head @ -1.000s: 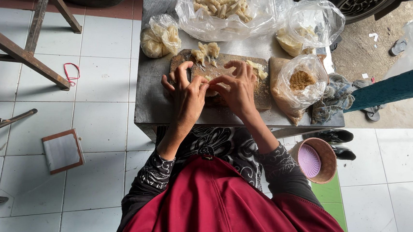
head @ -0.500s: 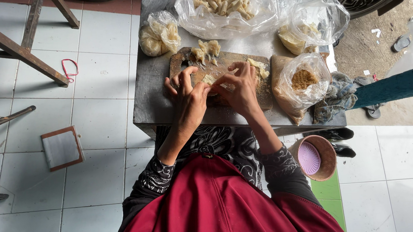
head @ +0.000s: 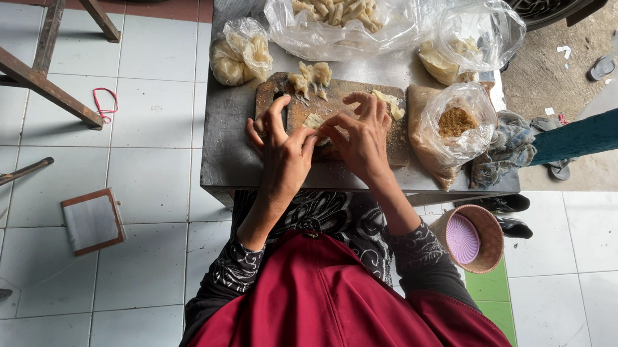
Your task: The person pinches off pieces of dough and rolls and shapes them by hand over a wooden cutting board, placing the finished shaped pieces into a plastic bag holding other shaped dough pieces. Bags of dough and a brown powdery coating sit on the small table.
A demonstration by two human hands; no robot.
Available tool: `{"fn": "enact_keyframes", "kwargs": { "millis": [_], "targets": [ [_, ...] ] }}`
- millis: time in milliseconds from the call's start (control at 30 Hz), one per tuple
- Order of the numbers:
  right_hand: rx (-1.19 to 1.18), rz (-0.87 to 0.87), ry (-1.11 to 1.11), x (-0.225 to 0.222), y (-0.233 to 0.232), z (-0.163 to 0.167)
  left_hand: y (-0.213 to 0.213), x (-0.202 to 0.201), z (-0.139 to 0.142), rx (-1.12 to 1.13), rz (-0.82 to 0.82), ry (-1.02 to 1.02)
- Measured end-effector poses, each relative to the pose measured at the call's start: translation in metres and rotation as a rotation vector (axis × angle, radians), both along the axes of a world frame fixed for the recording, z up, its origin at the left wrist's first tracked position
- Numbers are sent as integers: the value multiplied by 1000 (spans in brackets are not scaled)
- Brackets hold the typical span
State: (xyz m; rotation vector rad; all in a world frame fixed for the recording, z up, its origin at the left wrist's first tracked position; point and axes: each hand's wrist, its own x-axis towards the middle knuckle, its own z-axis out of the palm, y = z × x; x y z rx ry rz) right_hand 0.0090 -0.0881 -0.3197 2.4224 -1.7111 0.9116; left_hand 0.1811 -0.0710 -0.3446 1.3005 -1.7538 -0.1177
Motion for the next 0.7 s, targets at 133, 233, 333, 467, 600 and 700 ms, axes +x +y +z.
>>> {"fn": "enact_keyframes", "kwargs": {
  "millis": [133, 233, 333, 467, 600, 700],
  "targets": [
    [71, -37, -122, -4, 1, 1, 1, -4, -5, -49, 35, -125],
    [85, 5, -68, -7, 1, 1, 1, -5, -8, -73, 38, -147],
    [100, 47, -45, -9, -7, -3, 1, -5, -9, -80, 26, -139],
    [11, 43, -49, -11, -14, -4, 1, -2, -8, -46, 21, -120],
    [134, 96, -61, -16, -7, -1, 0, -2, -4, -47, 18, -127],
    [0, 125, 14, -12, -1, -3, -3, -2, 0, -35, 4, -126]
  ]
}}
